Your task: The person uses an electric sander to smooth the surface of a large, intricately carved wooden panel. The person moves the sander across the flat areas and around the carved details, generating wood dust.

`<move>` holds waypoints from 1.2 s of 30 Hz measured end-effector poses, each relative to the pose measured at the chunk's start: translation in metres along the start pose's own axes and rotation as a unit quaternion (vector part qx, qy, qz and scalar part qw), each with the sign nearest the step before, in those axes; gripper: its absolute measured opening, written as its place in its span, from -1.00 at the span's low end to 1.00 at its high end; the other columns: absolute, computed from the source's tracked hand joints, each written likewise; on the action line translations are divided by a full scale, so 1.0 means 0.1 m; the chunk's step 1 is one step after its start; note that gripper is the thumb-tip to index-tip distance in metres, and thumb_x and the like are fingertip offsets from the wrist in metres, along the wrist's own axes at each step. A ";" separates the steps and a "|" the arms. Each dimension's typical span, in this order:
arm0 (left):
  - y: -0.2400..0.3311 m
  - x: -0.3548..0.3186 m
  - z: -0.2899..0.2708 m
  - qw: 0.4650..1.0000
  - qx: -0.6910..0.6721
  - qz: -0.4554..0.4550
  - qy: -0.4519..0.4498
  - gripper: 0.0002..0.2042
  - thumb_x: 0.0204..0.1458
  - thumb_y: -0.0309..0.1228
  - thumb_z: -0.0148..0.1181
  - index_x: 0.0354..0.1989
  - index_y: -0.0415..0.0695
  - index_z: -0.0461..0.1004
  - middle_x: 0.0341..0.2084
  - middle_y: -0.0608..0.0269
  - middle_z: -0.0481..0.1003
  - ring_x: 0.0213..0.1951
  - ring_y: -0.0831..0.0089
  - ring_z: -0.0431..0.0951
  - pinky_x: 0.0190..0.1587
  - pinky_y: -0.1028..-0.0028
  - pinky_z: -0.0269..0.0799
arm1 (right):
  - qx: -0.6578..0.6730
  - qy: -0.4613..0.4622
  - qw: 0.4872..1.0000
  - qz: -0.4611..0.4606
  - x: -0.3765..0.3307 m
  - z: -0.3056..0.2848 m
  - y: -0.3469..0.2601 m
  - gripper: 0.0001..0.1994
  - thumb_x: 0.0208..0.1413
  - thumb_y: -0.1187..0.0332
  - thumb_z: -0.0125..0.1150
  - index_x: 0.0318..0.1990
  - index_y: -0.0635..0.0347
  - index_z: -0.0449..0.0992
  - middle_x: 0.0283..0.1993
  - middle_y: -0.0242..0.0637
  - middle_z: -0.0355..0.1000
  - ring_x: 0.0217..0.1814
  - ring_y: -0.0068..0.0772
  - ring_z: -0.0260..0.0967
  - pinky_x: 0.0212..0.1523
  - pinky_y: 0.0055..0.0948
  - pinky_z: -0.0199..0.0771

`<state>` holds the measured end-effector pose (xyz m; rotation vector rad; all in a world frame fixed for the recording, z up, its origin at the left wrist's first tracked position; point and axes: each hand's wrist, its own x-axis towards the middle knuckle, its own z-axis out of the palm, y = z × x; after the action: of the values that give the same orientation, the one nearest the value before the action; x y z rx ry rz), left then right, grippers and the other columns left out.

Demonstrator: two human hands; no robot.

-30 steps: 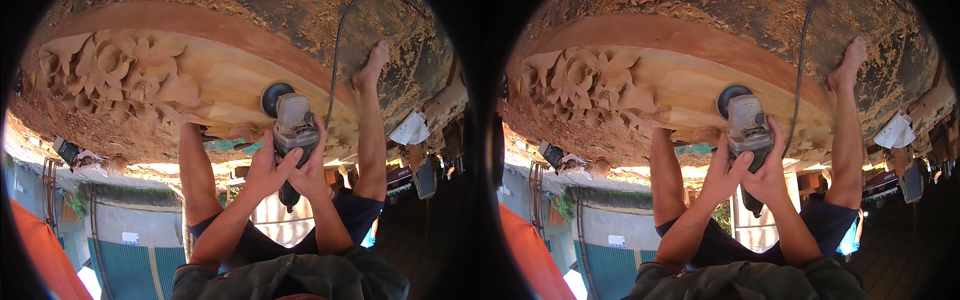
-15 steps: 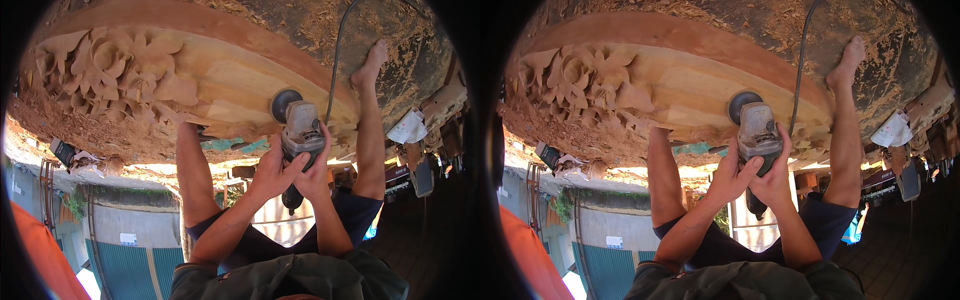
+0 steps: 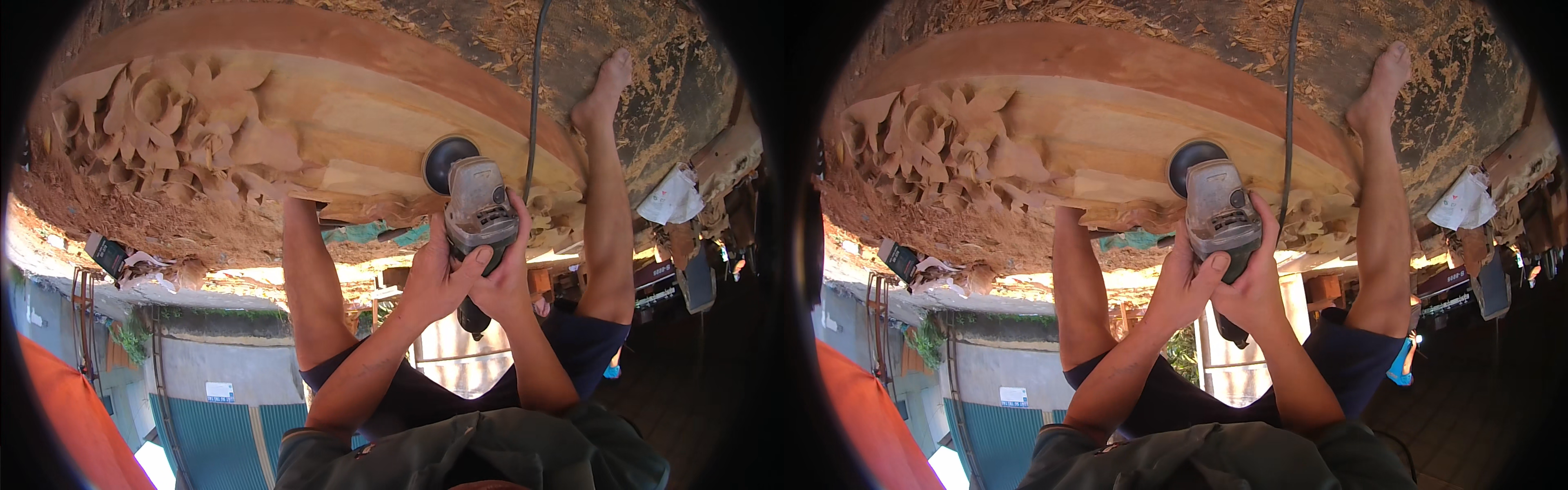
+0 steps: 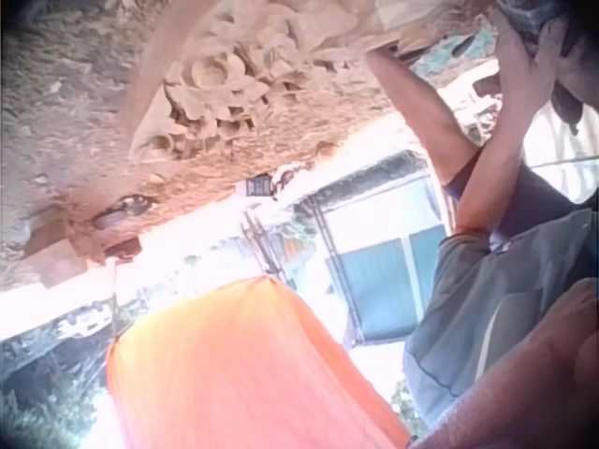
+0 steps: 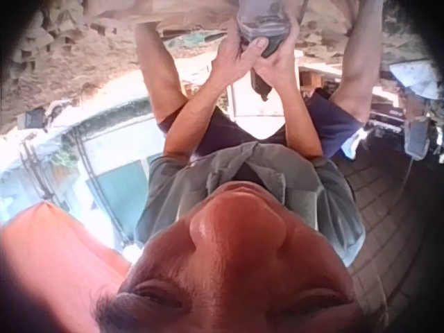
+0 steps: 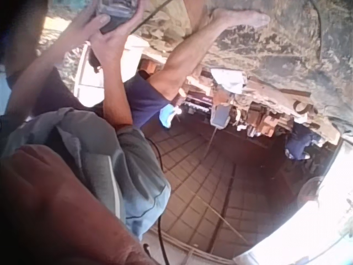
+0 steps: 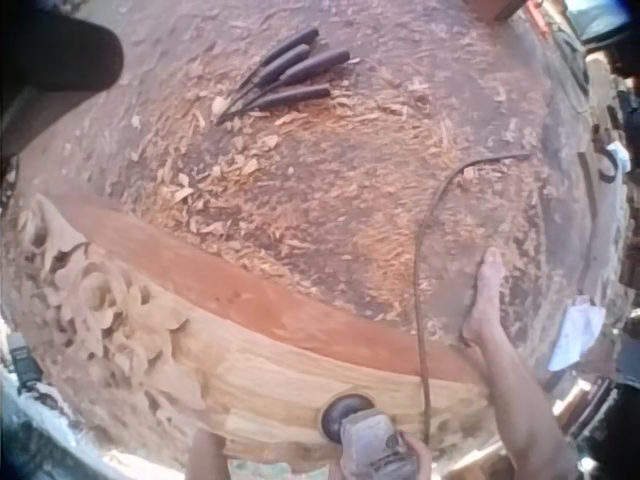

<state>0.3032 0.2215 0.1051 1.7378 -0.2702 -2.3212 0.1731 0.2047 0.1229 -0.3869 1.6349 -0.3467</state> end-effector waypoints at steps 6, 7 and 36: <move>0.37 0.02 -0.35 0.992 -0.074 0.052 0.087 -0.31 0.34 -0.17 0.25 0.43 -0.36 0.08 0.15 0.01 0.50 0.12 0.38 0.53 0.18 0.41 0.44 | -0.011 -0.094 0.995 -0.026 0.31 0.34 -0.33 0.08 0.06 0.39 0.52 0.59 0.16 -0.21 0.34 0.10 0.38 0.37 -0.08 0.42 0.37 -0.15 0.39; 0.35 0.01 -0.45 0.988 -0.105 0.064 0.091 -0.33 0.34 -0.21 0.24 0.43 -0.35 0.08 0.18 0.01 0.48 0.16 0.40 0.49 0.22 0.41 0.40 | -0.034 -0.112 0.993 -0.029 0.37 0.42 -0.44 0.08 0.06 0.38 0.52 0.59 0.15 -0.21 0.33 0.10 0.39 0.36 -0.08 0.43 0.36 -0.15 0.40; 0.33 0.20 0.06 0.982 0.135 -0.118 -0.057 -0.40 0.31 -0.20 0.27 0.31 -0.36 0.18 -0.08 -0.07 0.59 -0.09 0.39 0.59 -0.01 0.38 0.50 | 0.063 0.053 0.997 0.010 -0.05 -0.08 0.20 0.12 0.06 0.55 0.46 0.60 0.10 -0.31 0.39 -0.02 0.26 0.40 -0.22 0.34 0.41 -0.23 0.31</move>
<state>0.2942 0.1843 0.0976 1.8503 -0.4406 -2.6657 0.1646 0.2245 0.1191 -0.2599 1.7085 -0.4599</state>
